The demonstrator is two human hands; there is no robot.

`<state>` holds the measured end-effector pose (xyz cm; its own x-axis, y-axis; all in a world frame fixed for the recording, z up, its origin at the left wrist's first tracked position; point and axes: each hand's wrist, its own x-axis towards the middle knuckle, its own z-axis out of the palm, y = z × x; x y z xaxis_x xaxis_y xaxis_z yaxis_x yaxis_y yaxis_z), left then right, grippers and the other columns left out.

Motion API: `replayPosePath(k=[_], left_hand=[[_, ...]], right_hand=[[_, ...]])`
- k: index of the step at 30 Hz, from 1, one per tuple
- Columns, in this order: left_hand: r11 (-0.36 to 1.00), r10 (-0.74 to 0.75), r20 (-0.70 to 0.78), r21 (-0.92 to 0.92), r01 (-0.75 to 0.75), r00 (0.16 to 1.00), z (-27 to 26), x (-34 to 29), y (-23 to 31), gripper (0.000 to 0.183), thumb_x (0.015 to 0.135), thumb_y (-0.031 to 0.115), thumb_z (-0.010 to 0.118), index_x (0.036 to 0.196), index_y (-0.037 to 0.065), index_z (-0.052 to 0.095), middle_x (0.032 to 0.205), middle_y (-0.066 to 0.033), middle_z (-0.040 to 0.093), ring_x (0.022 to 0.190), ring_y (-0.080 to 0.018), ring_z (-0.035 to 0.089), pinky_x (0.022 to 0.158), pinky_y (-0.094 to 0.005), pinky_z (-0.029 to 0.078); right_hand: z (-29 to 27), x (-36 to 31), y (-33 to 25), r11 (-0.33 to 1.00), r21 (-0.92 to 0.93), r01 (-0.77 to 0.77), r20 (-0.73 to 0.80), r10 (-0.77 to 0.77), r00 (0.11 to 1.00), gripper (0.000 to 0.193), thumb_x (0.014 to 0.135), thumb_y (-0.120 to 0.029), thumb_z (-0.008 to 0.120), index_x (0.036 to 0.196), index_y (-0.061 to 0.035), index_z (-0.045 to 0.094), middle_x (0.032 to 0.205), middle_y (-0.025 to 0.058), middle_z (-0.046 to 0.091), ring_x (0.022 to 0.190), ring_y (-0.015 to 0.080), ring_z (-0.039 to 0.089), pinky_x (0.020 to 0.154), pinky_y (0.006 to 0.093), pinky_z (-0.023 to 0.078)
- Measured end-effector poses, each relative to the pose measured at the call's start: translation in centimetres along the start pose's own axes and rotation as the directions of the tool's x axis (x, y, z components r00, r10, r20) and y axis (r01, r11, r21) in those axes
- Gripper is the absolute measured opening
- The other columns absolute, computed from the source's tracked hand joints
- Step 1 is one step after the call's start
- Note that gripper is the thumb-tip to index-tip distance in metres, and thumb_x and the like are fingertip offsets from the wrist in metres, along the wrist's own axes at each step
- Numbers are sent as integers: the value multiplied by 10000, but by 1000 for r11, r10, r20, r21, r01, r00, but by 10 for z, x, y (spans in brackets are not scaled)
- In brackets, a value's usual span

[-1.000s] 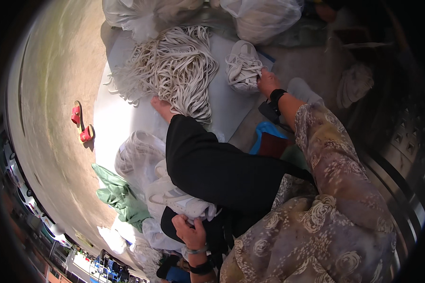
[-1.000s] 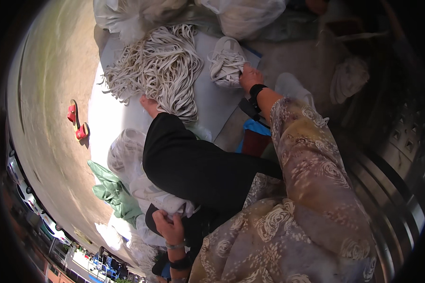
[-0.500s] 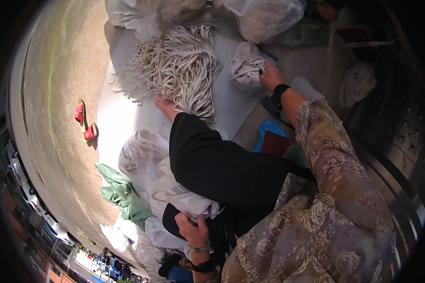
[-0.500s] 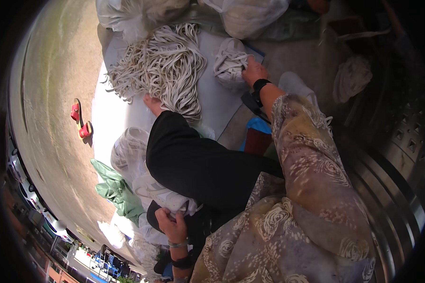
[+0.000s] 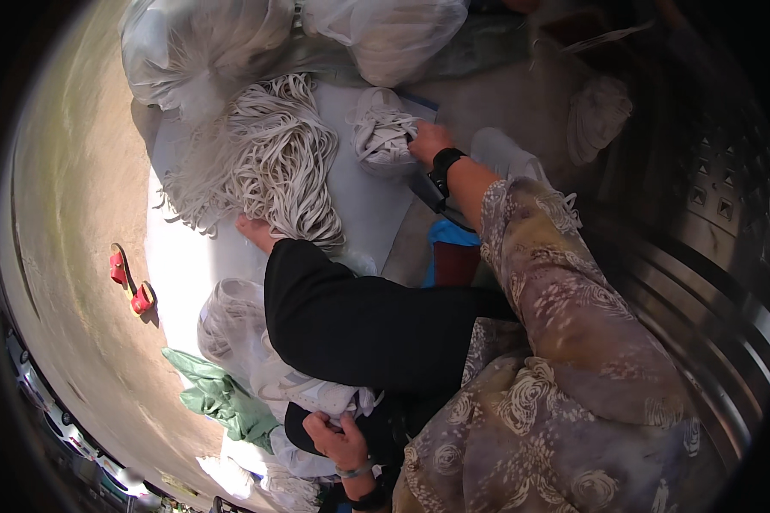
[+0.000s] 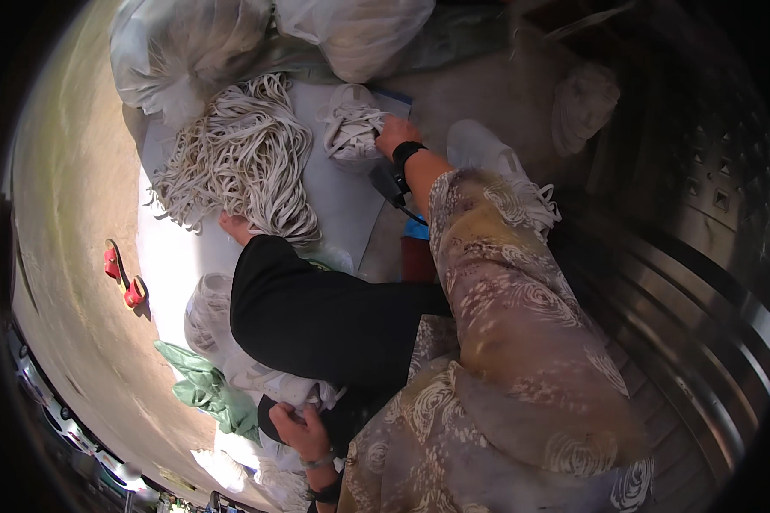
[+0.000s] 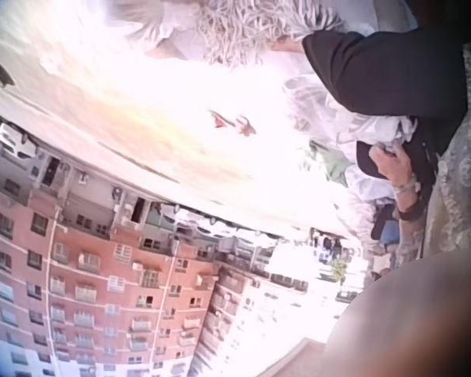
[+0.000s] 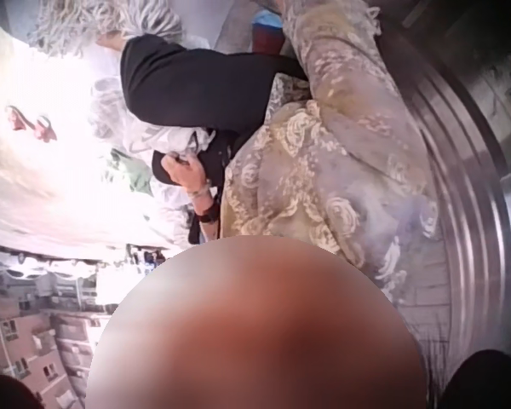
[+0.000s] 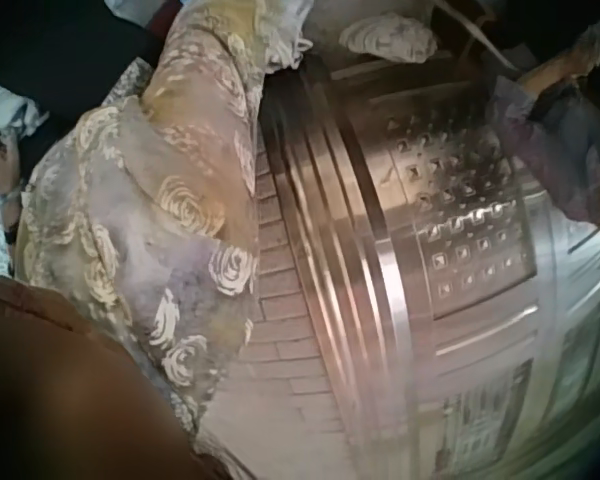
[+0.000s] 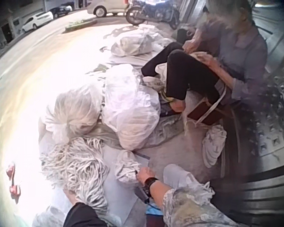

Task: The recorder is assembling white sneakers by threading straps and packing them into plastic bags while sitting outdoors.

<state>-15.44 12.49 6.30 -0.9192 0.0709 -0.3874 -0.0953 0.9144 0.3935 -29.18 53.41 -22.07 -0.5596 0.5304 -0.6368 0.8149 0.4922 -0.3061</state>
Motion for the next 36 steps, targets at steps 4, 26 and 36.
replayPosePath(k=[4, 26, 36], left_hand=[[999, -29, -19, 22, 29, 999, -1, -1, -1, 265, 658, 62, 587, 844, -22, 417, 755, -126, 385, 646, -269, 410, 561, -344, 355], [996, 6, 19, 93, -7, 1000, -2, 0, 4, 241, 713, 81, 561, 858, -33, 406, 775, -136, 386, 699, -278, 400, 646, -357, 365], [993, 71, 23, 97, -73, 997, -3, 4, -1, 231, 718, 84, 564, 837, -32, 404, 760, -130, 374, 682, -275, 390, 619, -350, 353]], right_hand=[[9, -21, -8, 998, 55, -33, -126, 40, 991, 342, 700, -205, 626, 1012, -77, 566, 992, 180, 600, 951, 342, 566, 817, 408, 459], [10, -48, -6, 983, 183, 17, -164, 14, 986, 459, 705, -248, 651, 1087, -73, 465, 1057, 205, 516, 980, 366, 526, 820, 432, 438], [26, -68, -13, 957, 205, 206, -334, -130, 934, 433, 709, -163, 550, 1129, -126, 452, 1105, 175, 479, 953, 398, 515, 808, 447, 429]])
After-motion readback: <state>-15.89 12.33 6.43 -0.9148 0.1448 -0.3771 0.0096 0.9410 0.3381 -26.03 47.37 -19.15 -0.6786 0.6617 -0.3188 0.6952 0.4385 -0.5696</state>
